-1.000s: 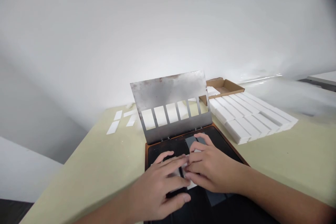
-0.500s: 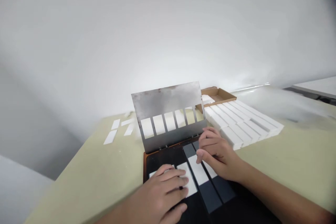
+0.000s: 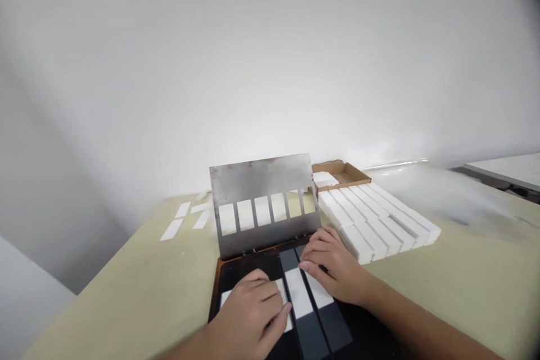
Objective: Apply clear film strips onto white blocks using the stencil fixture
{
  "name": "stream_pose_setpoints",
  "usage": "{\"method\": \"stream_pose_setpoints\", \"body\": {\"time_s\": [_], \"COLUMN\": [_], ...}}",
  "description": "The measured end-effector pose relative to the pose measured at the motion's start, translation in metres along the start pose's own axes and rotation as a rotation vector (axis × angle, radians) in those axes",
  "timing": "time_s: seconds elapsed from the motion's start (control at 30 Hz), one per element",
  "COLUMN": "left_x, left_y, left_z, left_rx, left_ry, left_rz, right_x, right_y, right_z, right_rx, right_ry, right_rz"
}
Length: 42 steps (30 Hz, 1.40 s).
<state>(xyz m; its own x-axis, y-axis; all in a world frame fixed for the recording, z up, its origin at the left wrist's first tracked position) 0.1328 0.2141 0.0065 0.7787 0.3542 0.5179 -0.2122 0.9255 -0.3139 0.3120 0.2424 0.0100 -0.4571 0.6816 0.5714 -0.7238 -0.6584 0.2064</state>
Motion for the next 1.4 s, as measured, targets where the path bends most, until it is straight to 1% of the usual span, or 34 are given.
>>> {"method": "stream_pose_setpoints", "body": {"time_s": [0.1, 0.23, 0.3, 0.47, 0.6, 0.83, 1.07, 1.13, 1.2, 1.3, 1.4], "left_x": [0.0, 0.004, 0.005, 0.0, 0.0, 0.002, -0.001, -0.001, 0.001, 0.002, -0.006], "left_y": [-0.006, -0.013, -0.012, -0.005, -0.005, -0.008, -0.007, -0.007, -0.008, -0.008, -0.006], "left_z": [0.002, 0.009, 0.009, -0.002, -0.002, 0.003, -0.002, -0.001, 0.001, 0.0, -0.008], "left_rx": [-0.012, 0.008, -0.001, -0.101, -0.106, 0.001, 0.011, 0.009, 0.009, 0.021, 0.058], "left_ry": [0.009, 0.034, 0.04, 0.078, 0.084, 0.097, 0.127, 0.116, 0.105, 0.118, 0.107], "left_rz": [-0.054, -0.101, -0.088, -0.004, -0.01, -0.029, -0.025, -0.012, 0.0, -0.007, -0.021], "right_x": [-0.005, -0.008, -0.009, -0.01, -0.011, -0.01, -0.011, -0.012, -0.013, -0.016, -0.015], "right_y": [-0.002, -0.001, 0.0, -0.003, -0.006, 0.006, 0.008, 0.006, 0.002, -0.01, -0.018], "right_z": [-0.001, 0.0, 0.0, 0.001, 0.003, -0.001, -0.001, 0.001, 0.006, 0.012, 0.013], "right_rx": [0.019, 0.071, 0.086, 0.095, 0.11, 0.141, 0.121, 0.119, 0.11, 0.111, 0.111], "right_ry": [0.002, 0.004, 0.014, 0.009, -0.009, 0.147, 0.209, 0.165, 0.066, -0.066, -0.097], "right_rz": [0.013, 0.043, 0.041, 0.025, 0.023, 0.088, 0.079, 0.083, 0.053, -0.068, -0.165]}}
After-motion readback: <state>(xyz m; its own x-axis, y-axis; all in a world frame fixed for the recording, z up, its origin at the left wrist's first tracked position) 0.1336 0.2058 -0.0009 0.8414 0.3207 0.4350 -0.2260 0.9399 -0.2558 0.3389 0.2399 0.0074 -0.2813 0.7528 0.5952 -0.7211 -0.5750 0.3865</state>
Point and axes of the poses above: each hand's wrist, its own x-axis towards the middle knuckle, its own z-axis out of the back of the hand, y = z × x, the point moved 6 cm from there along x, towards the middle knuckle, and after that the axes turned 15 degrees about -x, right-handed, at the moved point
